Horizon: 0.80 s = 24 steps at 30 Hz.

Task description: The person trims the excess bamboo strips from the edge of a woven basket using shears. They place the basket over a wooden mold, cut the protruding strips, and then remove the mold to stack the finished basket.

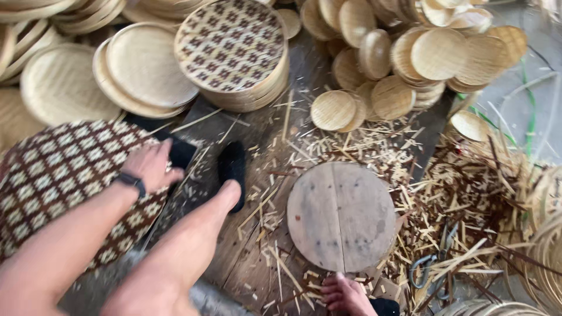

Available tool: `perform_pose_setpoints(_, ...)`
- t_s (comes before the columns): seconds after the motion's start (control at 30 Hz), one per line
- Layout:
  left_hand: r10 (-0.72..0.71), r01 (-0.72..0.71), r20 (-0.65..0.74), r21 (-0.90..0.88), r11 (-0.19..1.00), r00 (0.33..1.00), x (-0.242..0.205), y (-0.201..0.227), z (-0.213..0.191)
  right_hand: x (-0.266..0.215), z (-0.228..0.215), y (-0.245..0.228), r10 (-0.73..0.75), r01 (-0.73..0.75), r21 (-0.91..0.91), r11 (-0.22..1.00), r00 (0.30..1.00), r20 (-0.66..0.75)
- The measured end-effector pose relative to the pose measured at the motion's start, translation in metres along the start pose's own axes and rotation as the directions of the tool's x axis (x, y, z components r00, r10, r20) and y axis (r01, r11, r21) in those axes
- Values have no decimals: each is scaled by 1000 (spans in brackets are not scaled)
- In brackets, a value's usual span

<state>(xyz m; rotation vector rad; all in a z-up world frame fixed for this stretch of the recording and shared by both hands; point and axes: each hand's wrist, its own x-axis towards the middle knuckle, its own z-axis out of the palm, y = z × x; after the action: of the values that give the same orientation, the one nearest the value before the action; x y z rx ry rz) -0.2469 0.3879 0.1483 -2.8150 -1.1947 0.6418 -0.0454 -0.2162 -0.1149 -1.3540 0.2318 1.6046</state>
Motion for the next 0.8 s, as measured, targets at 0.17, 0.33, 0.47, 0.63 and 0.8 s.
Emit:
perform_pose_setpoints(0.17, -337, 339, -35, 45, 940, 941, -104, -47, 95, -12, -5, 4, -37, 12, -213, 977, 993, -113)
perform_pose_setpoints(0.33, -134, 108, -213, -133, 985, 968, -132, -65, 139, -21, -4, -2, -176, 150, -130, 980, 958, -228)
perform_pose_setpoints(0.47, -137, 79, -342, -178, 981, 930, -145, -74, 105, -20, -12, -9, -210, 203, -53, 978, 951, -226)
perform_pose_setpoints(0.63, -354, 152, -438, -431, 889, 827, -186, -106, 14, -22, -14, -6, -287, 299, 19, 954, 930, -231)
perform_pose_setpoints(0.8, -235, 56, -273, -534, 844, 933, -234, -137, 47, -22, -17, -12, -301, 317, 34, 948, 925, -233)
